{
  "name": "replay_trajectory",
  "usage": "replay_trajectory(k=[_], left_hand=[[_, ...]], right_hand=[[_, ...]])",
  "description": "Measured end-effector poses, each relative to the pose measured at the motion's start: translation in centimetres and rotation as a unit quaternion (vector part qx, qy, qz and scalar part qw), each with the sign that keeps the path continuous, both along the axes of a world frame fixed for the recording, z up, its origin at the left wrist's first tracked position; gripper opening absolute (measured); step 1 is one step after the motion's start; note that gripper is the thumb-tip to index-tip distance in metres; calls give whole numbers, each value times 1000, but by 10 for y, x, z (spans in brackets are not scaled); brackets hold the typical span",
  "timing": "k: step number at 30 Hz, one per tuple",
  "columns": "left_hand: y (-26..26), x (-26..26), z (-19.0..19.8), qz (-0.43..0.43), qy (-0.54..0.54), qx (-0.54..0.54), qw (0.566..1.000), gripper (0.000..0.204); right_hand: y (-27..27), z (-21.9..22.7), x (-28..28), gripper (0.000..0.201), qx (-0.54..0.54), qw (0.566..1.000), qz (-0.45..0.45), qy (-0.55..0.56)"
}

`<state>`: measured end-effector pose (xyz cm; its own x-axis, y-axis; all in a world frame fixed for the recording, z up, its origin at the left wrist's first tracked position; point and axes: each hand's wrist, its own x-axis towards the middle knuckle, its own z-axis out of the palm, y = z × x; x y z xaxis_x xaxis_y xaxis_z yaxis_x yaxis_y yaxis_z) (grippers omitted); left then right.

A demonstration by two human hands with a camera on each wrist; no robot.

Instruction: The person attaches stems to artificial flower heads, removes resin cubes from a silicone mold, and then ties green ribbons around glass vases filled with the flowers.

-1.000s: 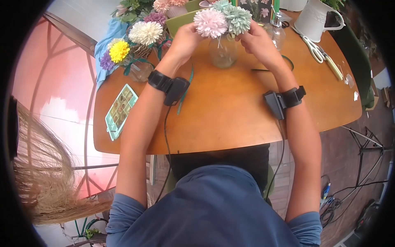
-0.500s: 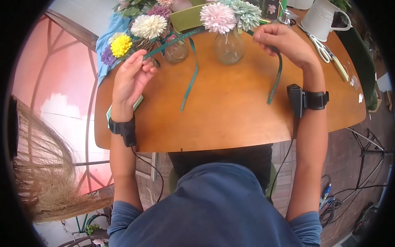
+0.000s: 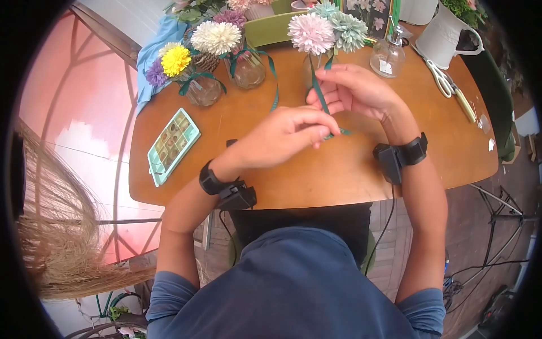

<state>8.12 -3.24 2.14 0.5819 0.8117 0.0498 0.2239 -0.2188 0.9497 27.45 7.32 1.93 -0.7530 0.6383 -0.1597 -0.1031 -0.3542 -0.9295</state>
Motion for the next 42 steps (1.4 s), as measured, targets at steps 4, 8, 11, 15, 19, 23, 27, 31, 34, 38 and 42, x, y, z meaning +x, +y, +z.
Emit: replay_trajectory(k=[4, 8, 11, 15, 19, 23, 27, 31, 34, 38, 42], left_hand=[[2, 0, -7, 24, 17, 90, 996, 19], [21, -21, -3, 140, 8, 68, 988, 24], [33, -18, -6, 190, 52, 105, 975, 28], [49, -12, -15, 140, 51, 47, 988, 29], [49, -13, -5, 88, -89, -96, 988, 23], [50, -18, -2, 79, -222, -145, 961, 18], [52, -16, -4, 105, -252, -173, 946, 21], [50, -13, -5, 115, -245, -273, 923, 26], [51, -12, -11, 38, -360, -293, 885, 25], [54, -14, -16, -17, -436, -282, 854, 36], [51, -9, -11, 8, -404, -257, 878, 34]], right_hand=[[1, -6, -3, 17, -3, 999, -17, 51], [3, -7, -1, 13, 26, 998, -5, 56], [-2, -2, -1, 11, 27, 999, 4, 44], [-4, 7, 2, 8, -12, 999, 3, 36], [-1, 10, 6, 10, 53, 997, -52, -32], [-2, 8, 4, 10, 98, 991, -54, -71], [-2, 4, 1, 9, 166, 977, -83, -105], [-1, 4, 0, 11, 121, 986, -100, -63], [-5, 6, -4, 16, 99, 988, -106, -60], [-1, 0, -5, 26, 77, 988, -137, 0], [-2, -2, -8, 35, 61, 984, -164, 30]])
